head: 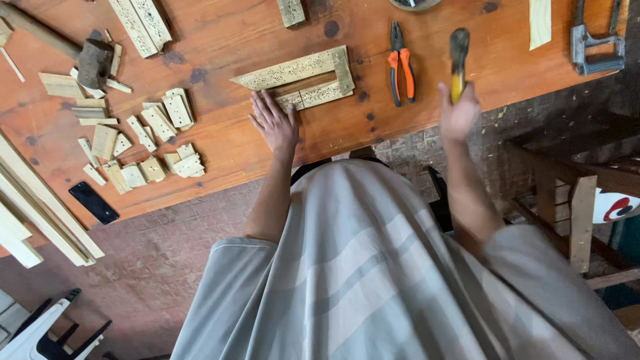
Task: The person assembles small wooden pieces on a workbench using a hammer and nails.
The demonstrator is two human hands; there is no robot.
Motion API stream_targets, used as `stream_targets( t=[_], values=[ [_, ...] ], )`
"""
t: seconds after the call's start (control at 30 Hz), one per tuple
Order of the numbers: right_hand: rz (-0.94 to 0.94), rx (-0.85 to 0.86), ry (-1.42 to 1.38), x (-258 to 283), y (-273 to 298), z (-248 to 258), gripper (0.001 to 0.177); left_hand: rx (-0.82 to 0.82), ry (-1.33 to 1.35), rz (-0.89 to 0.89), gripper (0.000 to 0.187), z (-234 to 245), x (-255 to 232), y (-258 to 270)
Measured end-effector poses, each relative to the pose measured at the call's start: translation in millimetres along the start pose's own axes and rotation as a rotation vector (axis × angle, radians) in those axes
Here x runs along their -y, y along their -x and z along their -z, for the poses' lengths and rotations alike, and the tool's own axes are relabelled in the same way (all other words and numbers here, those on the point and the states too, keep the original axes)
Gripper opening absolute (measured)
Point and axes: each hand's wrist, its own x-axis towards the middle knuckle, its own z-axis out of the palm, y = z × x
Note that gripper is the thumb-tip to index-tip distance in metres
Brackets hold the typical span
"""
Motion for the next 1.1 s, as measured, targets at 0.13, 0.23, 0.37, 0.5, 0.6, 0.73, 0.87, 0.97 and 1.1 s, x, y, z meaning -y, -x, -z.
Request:
stream_targets(
  t=[0.13, 0.23, 0.37, 0.5, 0.6, 0.73, 0.87, 0.97, 1.1],
  values=[
    [-0.121, 0.070, -0.479, 76.9, 43.6, 22.4, 0.033, 0.033, 0.074, 0.054, 0.087, -21.0, 3.5, -3.9],
    [0.209, 0.175, -0.250, 96.2, 56.6, 15.8, 0.036, 0.087, 0.089, 0.068, 0.089, -11.8, -4.5, -6.9],
    [0.319, 0.224, -0.186, 121.4, 68.7, 14.7, 0.029, 0.104, 0.148, 0.080, 0.088, -7.0, -3.4, -5.4],
    [0.229, 0.227, -0.460, 117.9, 77.0, -13.8, 0.034, 0.146, 0.140, 0.094, 0.089, -4.6, -4.2, -10.0],
    [0.156, 0.506, -0.009, 107.8, 69.9, -48.9, 0.028, 0.168, 0.104, 0.090, 0.089, -3.7, -3.2, -8.8],
    [0.194, 0.444, 0.124, 113.8, 54.9, -56.2, 0.027, 0.143, 0.093, 0.074, 0.088, 3.6, -3.0, -14.0],
    [0.259, 0.252, -0.222, 99.2, 61.1, -43.6, 0.029, 0.142, 0.100, 0.067, 0.088, -2.4, -1.9, -7.9],
    [0.266, 0.193, -0.296, 100.6, 64.4, -35.1, 0.040, 0.129, 0.090, 0.066, 0.090, -8.9, -1.4, -8.9],
    [0.114, 0.474, -0.070, 105.0, 68.3, -52.3, 0.032, 0.133, 0.082, 0.071, 0.091, -12.0, -1.1, -9.6]
  ],
)
